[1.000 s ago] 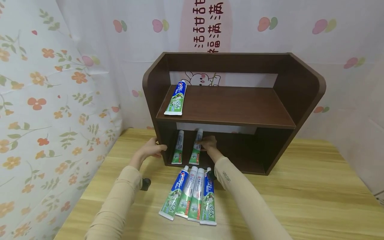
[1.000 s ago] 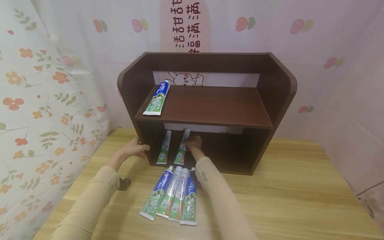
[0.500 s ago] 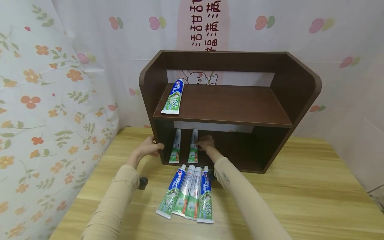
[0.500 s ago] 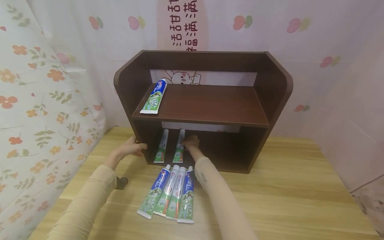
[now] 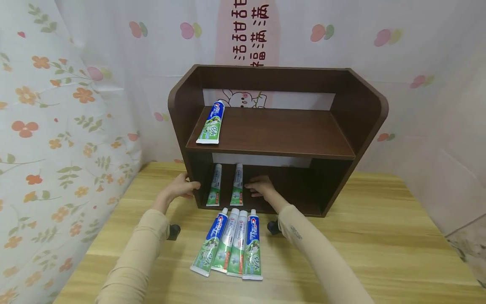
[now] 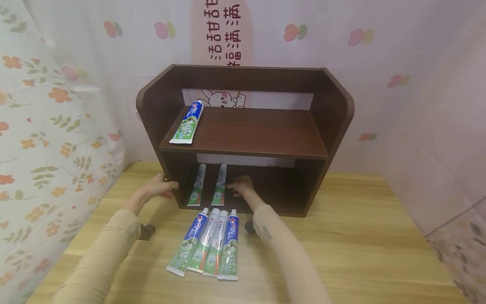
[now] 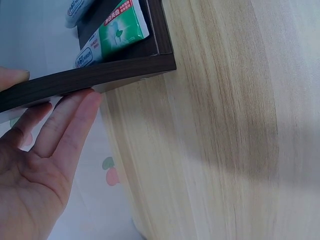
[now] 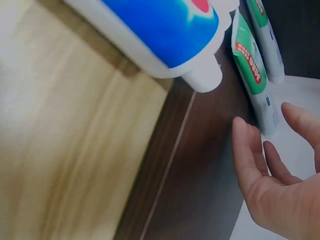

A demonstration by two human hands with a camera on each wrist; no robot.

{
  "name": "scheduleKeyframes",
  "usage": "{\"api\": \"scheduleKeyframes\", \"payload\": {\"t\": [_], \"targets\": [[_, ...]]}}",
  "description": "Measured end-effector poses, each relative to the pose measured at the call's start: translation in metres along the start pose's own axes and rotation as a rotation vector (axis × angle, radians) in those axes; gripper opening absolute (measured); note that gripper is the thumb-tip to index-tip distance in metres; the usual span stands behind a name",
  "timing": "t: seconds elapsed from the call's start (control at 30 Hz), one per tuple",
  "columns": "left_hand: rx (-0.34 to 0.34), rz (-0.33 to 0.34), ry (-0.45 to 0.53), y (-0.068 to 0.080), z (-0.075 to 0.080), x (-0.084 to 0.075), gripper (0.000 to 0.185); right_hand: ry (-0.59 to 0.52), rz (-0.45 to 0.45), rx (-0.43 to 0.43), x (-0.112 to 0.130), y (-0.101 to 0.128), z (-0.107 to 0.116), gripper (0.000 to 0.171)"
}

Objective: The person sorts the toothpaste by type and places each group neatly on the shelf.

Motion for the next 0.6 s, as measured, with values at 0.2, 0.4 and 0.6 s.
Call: {"api": "scheduleKeyframes", "payload": {"t": [0.2,0.4,0.6], "targets": [[0.023,0.019,0.004,0.002,-0.001,0.001,0.068,0.026,-0.021,0.038,-0.005,0.023,0.004,0.049],[0.027,0.011,-0.008,0.004,-0.001,-0.001,0.071,0.020,-0.029,0.052,-0.012,0.032,0.011,0.047],[0.025,0.010,-0.017,0.003,-0.001,-0.001,0.075,0.036,-0.043,0.086,-0.017,0.046,0.022,0.047]]}}
Point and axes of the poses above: each hand's wrist, its own y-axis away from the middle knuckle, its own z-axis out of the back of the hand, x = y × z, the point moved 6 cm from there along -y, towards the middle knuckle, and after that the axes turned 8 degrees about -z, right-handed, at the moved point
